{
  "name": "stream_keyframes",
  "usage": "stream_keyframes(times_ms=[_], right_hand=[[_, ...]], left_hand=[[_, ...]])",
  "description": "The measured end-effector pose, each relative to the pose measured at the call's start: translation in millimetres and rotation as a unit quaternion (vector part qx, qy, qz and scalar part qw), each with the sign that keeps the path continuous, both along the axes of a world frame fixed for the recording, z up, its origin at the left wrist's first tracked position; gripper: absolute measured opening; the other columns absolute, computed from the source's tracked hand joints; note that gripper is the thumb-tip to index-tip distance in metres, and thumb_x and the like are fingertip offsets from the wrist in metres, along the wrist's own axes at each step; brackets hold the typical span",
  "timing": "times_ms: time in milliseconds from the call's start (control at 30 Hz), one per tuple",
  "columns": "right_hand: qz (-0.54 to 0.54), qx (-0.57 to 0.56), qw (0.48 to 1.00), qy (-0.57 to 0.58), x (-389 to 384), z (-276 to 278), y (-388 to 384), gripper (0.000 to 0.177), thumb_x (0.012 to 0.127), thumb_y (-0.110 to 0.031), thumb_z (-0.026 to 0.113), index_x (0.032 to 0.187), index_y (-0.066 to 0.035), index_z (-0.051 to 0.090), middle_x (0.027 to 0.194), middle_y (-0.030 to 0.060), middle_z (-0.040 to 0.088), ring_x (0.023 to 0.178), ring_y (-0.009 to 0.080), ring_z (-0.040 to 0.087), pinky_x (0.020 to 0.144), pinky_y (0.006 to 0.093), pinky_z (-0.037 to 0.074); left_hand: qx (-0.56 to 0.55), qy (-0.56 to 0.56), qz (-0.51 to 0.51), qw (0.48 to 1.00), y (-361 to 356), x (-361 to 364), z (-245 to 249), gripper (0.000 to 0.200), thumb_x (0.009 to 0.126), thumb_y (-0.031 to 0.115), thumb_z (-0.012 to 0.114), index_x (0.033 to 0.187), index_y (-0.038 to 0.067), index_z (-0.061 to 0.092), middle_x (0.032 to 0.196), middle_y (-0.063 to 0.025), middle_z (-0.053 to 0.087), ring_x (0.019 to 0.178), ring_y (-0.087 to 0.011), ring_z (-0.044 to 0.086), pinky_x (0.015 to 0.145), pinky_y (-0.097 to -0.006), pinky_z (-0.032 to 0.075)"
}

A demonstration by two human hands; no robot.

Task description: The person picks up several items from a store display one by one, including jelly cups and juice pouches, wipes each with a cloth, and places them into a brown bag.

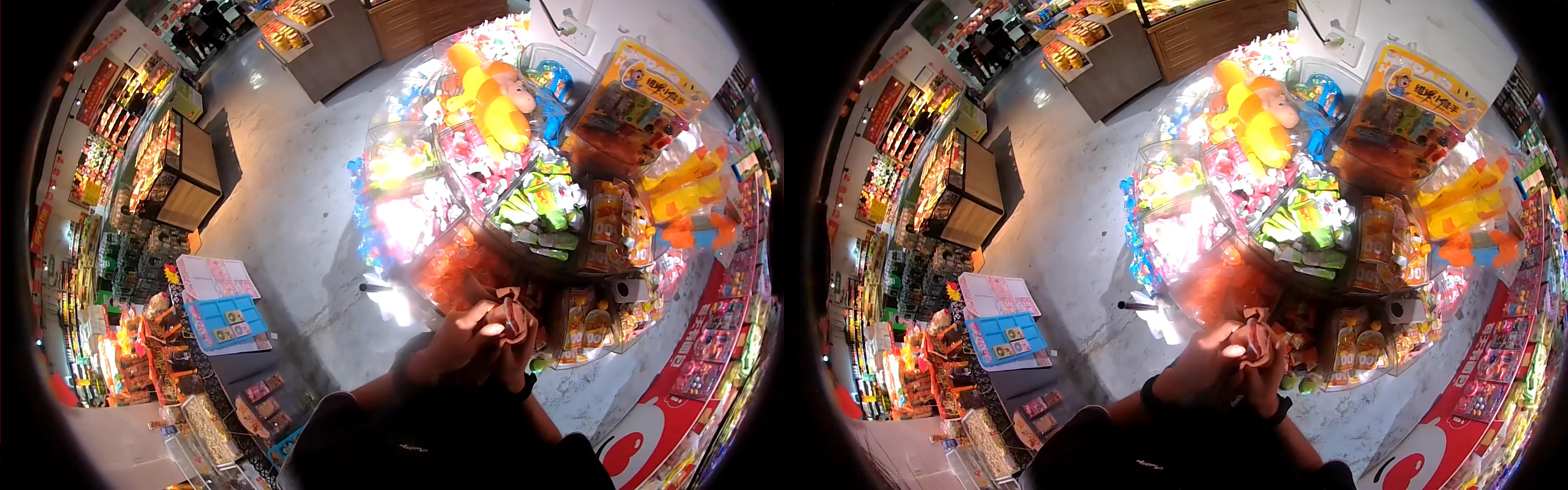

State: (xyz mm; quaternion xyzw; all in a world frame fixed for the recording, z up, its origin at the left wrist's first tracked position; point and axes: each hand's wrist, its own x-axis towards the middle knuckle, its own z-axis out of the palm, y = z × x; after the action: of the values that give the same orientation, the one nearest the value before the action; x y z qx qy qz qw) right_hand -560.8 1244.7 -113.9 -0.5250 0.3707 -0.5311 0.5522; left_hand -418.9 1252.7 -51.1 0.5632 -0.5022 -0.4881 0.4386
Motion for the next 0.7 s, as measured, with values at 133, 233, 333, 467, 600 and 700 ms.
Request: stream_keyframes(times_ms=[133, 233, 333, 467, 600, 700], right_hand=[[-0.056, -0.080, 0.991, 0.095, -14, -2, -1, 0.050, 0.085, -0.034, 0.063, 0.116, 0.002, 0.052, 0.112, 0.0157, 0.059, 0.104, 0.0246, 0.057, 0.091, 0.0359, 0.043], [-0.038, -0.088, 0.987, 0.129, -31, -7, -6, 0.051, 0.087, -0.040, 0.060, 0.115, 0.002, 0.052, 0.106, 0.0104, 0.058, 0.100, 0.0191, 0.055, 0.089, 0.0322, 0.043], [-0.045, -0.055, 0.988, 0.140, -45, 0, -14, 0.039, 0.092, -0.034, 0.055, 0.111, 0.000, 0.056, 0.104, 0.0099, 0.060, 0.097, 0.0186, 0.057, 0.087, 0.0305, 0.044], [-0.074, 0.021, 0.975, 0.210, -73, -18, -23, 0.035, 0.097, -0.034, 0.043, 0.114, -0.004, 0.053, 0.112, 0.0084, 0.057, 0.102, 0.0206, 0.054, 0.089, 0.0333, 0.043], [0.026, -0.036, 0.819, 0.572, -97, -20, -30, 0.048, 0.095, -0.044, 0.042, 0.126, -0.008, 0.045, 0.124, 0.0089, 0.051, 0.115, 0.0249, 0.047, 0.096, 0.0394, 0.041], [-0.027, -0.003, 0.881, 0.472, -125, -49, -5, 0.046, 0.094, -0.040, 0.046, 0.125, -0.007, 0.045, 0.122, 0.0091, 0.051, 0.112, 0.0246, 0.048, 0.094, 0.0372, 0.042]], left_hand=[[-0.078, -0.078, -0.056, 0.992, -2, -2, -19, 0.026, 0.083, 0.020, 0.060, 0.103, 0.003, 0.058, 0.085, -0.0154, 0.062, 0.077, -0.0261, 0.063, 0.068, -0.0354, 0.049], [-0.013, -0.035, -0.028, 0.999, -1, -8, -22, 0.023, 0.077, 0.015, 0.064, 0.098, 0.005, 0.061, 0.084, -0.0143, 0.061, 0.076, -0.0279, 0.062, 0.066, -0.0350, 0.050], [-0.049, -0.053, 0.007, 0.997, -2, -9, -23, 0.020, 0.079, 0.017, 0.063, 0.095, 0.005, 0.063, 0.086, -0.0141, 0.061, 0.075, -0.0253, 0.063, 0.063, -0.0325, 0.050], [0.079, 0.216, 0.077, 0.970, -21, 7, -62, 0.025, 0.087, 0.027, 0.057, 0.097, 0.005, 0.064, 0.090, -0.0147, 0.062, 0.070, -0.0244, 0.064, 0.057, -0.0330, 0.050], [0.069, -0.210, 0.054, 0.974, -47, 27, -139, 0.032, 0.091, 0.033, 0.053, 0.105, 0.005, 0.061, 0.090, -0.0134, 0.064, 0.069, -0.0200, 0.061, 0.057, -0.0328, 0.048], [0.088, -0.328, 0.065, 0.938, -52, 21, -170, 0.028, 0.089, 0.031, 0.054, 0.099, 0.007, 0.065, 0.094, -0.0116, 0.066, 0.066, -0.0246, 0.063, 0.054, -0.0363, 0.049]])
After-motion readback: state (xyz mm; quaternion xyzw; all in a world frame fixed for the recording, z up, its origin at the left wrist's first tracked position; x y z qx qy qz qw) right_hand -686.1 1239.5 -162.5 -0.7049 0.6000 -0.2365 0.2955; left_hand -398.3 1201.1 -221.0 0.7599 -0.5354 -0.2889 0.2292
